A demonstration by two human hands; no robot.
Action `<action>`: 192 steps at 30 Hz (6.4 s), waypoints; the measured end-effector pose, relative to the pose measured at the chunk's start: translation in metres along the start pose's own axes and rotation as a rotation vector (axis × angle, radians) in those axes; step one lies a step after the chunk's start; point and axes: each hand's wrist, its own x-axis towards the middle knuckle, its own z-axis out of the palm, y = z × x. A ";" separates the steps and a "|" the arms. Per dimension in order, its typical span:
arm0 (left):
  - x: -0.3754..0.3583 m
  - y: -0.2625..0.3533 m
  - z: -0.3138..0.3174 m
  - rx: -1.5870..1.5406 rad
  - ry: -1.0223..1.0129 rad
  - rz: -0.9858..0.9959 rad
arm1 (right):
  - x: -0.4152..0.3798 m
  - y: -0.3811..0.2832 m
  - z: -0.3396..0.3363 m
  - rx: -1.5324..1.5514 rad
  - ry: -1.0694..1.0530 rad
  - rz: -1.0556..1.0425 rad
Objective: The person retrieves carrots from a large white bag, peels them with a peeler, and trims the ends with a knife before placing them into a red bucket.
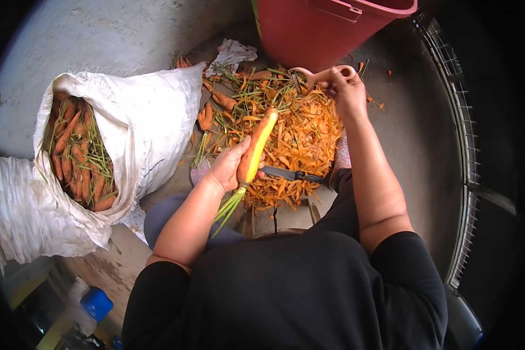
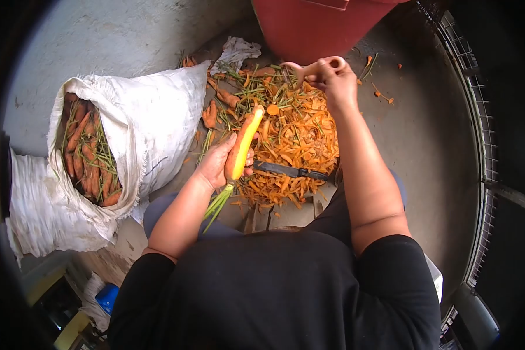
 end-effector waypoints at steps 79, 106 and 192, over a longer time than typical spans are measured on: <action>0.002 0.010 -0.010 0.170 -0.165 0.073 | -0.056 0.005 0.050 0.254 -0.635 0.226; -0.002 0.013 -0.001 -0.126 -0.154 -0.028 | -0.010 0.010 0.013 0.171 -0.004 0.062; 0.002 0.013 0.000 0.082 0.097 0.071 | -0.038 0.024 0.038 0.073 -0.767 0.374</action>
